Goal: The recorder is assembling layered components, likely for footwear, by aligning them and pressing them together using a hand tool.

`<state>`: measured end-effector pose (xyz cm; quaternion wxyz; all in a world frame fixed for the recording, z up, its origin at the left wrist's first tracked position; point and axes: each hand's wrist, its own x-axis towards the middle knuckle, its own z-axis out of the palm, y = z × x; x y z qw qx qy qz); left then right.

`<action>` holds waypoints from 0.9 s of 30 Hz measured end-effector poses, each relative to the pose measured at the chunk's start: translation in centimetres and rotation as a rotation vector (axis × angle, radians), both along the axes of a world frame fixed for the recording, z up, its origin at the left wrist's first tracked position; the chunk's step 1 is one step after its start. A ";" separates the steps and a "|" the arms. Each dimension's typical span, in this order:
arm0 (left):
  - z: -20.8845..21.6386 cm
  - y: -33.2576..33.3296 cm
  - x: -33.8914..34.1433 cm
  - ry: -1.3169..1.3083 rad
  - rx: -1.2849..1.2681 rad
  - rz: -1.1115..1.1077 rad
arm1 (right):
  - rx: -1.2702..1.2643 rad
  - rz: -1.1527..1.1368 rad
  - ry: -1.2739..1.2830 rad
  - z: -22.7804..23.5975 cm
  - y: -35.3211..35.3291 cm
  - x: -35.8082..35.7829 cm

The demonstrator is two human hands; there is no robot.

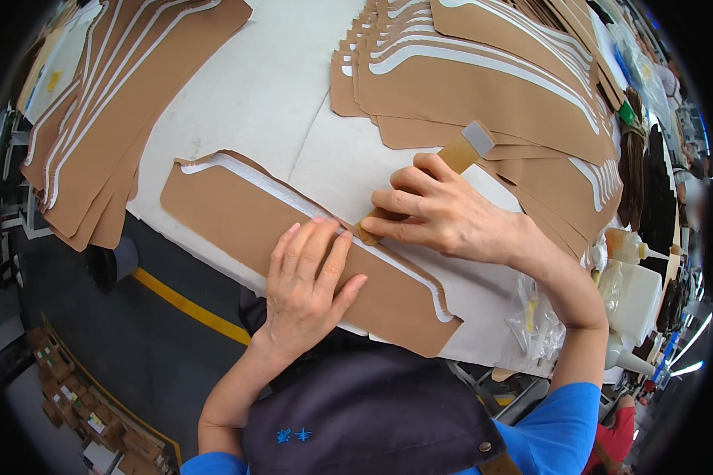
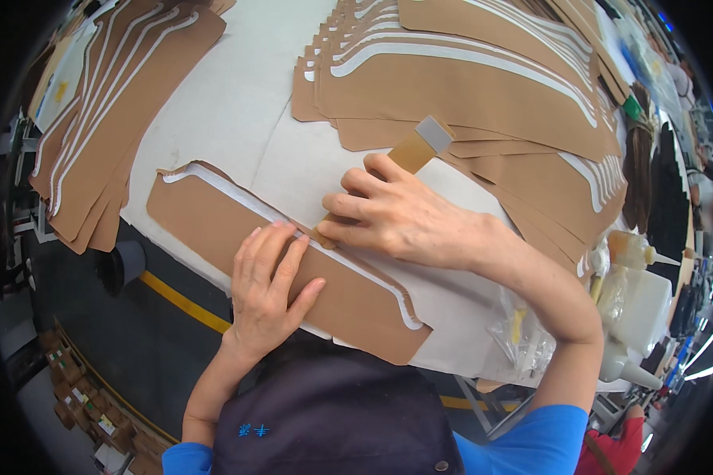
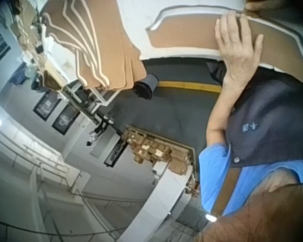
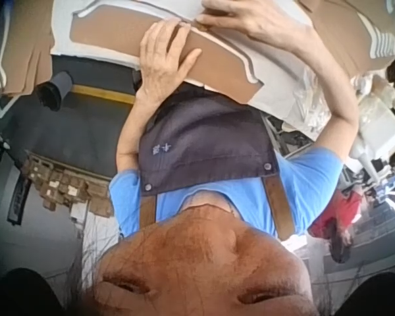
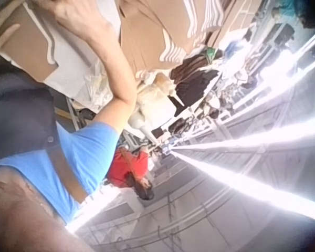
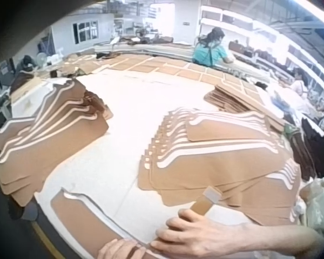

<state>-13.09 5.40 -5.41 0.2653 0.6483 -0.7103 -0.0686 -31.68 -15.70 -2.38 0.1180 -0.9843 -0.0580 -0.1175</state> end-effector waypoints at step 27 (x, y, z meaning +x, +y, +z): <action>0.4 -0.8 6.1 -0.024 -0.021 0.100 | -0.051 0.109 -0.053 -0.6 -2.3 7.8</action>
